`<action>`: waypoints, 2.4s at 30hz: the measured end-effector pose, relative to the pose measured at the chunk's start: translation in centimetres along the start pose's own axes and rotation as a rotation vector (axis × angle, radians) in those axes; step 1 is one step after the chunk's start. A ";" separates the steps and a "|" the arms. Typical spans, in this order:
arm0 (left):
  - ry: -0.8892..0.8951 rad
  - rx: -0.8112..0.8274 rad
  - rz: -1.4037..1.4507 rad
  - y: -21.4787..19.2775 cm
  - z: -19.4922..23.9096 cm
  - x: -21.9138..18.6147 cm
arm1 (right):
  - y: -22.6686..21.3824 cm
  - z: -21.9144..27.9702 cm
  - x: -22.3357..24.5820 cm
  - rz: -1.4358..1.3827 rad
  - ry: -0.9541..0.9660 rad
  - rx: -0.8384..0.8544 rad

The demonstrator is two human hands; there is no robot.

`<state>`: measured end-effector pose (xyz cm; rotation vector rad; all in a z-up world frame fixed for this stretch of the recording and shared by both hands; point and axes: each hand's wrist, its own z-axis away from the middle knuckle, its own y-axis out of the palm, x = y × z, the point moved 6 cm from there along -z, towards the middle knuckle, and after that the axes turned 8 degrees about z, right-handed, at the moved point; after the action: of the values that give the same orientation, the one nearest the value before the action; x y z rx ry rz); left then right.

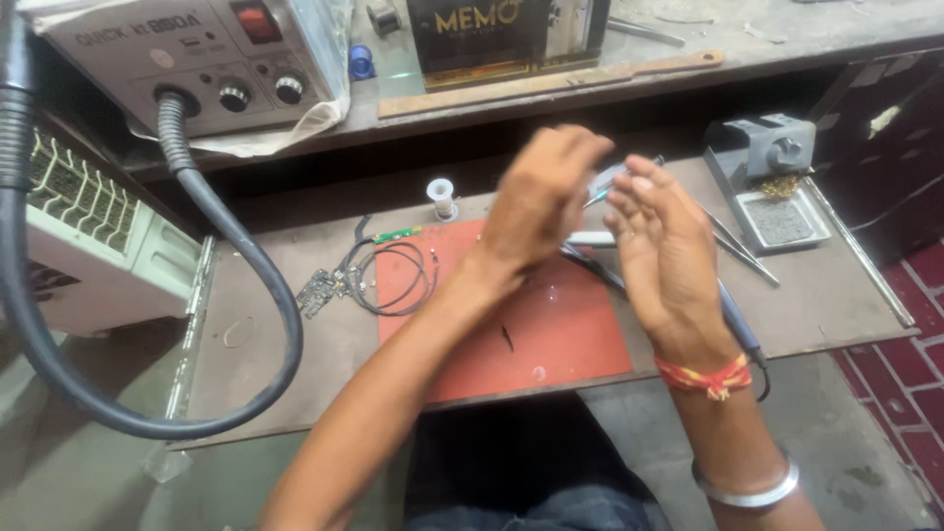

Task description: The person uses tweezers to position a small component on a circuit board, then uses a soldering iron to solder it in place. They then turn on a hot air rework station and use the hot air gun to heat the circuit board.

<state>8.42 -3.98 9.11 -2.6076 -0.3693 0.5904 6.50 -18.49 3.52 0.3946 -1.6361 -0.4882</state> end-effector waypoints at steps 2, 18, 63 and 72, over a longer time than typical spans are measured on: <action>-0.022 -0.122 -0.055 -2.5 -0.4 0.0 | 1.4 -0.9 1.1 0.053 -0.065 0.047; -0.243 -0.538 -0.003 -13.0 -3.6 8.3 | 5.6 -12.2 5.5 0.401 -0.347 0.065; 0.072 -0.013 -0.647 -8.4 -10.4 7.7 | 9.7 -16.9 6.8 0.749 -0.589 -0.082; 0.258 -0.214 -0.735 -9.1 -9.5 8.6 | 9.6 -17.7 6.7 0.852 -0.676 -0.104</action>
<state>18.88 3.52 18.17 -2.4318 -1.2727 -0.0409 23.50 -15.39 15.81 -0.6122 -2.2099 -0.0364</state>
